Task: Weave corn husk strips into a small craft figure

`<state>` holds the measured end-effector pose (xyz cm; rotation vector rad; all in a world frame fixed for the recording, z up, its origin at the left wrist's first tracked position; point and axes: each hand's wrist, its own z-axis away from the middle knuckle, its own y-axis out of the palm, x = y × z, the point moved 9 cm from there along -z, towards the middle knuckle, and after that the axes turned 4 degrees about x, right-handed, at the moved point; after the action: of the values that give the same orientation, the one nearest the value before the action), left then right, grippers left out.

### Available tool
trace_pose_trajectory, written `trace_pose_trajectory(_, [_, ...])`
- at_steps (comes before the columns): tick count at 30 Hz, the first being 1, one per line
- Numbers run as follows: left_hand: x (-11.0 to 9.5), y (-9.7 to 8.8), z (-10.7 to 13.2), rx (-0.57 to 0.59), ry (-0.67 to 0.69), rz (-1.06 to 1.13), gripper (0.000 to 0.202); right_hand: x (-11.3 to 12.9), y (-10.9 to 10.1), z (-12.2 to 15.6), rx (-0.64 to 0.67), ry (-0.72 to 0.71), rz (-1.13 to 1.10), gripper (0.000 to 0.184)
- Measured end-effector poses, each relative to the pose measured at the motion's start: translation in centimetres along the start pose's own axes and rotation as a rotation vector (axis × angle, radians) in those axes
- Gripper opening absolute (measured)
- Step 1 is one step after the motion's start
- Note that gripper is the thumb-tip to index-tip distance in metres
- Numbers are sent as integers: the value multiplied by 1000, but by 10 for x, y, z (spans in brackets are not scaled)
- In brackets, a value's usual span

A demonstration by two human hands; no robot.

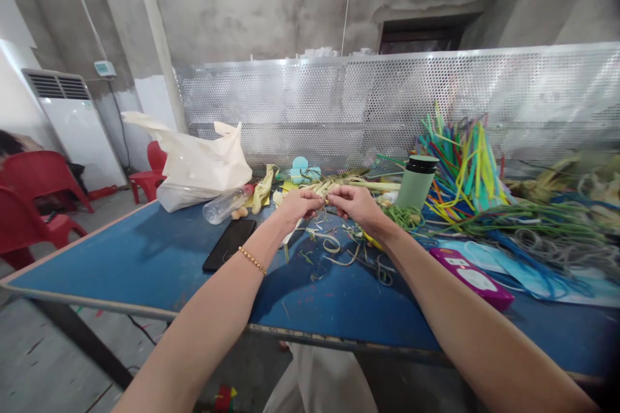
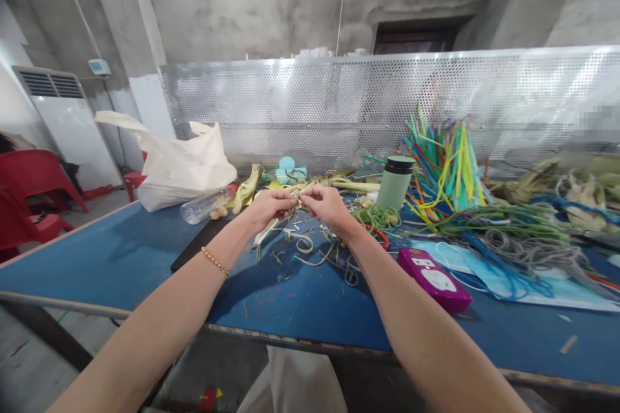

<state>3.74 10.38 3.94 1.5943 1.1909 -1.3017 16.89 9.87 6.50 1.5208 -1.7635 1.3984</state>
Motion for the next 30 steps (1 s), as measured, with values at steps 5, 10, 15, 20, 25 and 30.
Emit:
trace_pose_trajectory(5, [0,3,2,16,-8,14,6,4,-1,0,-14,-13,48,21])
trace_pose_trajectory(10, [2,4,0,47,-11,26,8,6,-2,0,-23,-29,84,16])
trace_pose_trajectory(15, [4,3,-1,36,-9,28,8,3,3,2,-1,15,-15,20])
trace_pose_trajectory(20, [5,4,0,46,-35,55,8,3,3,3,1,10,-103,24])
trace_pose_trajectory(25, [5,0,-2,36,-52,106,10,-1,1,2,1,31,-134,24])
trace_pose_trajectory(30, [-2,-2,-2,45,9,31,12,-2,3,1,11,33,-86,23])
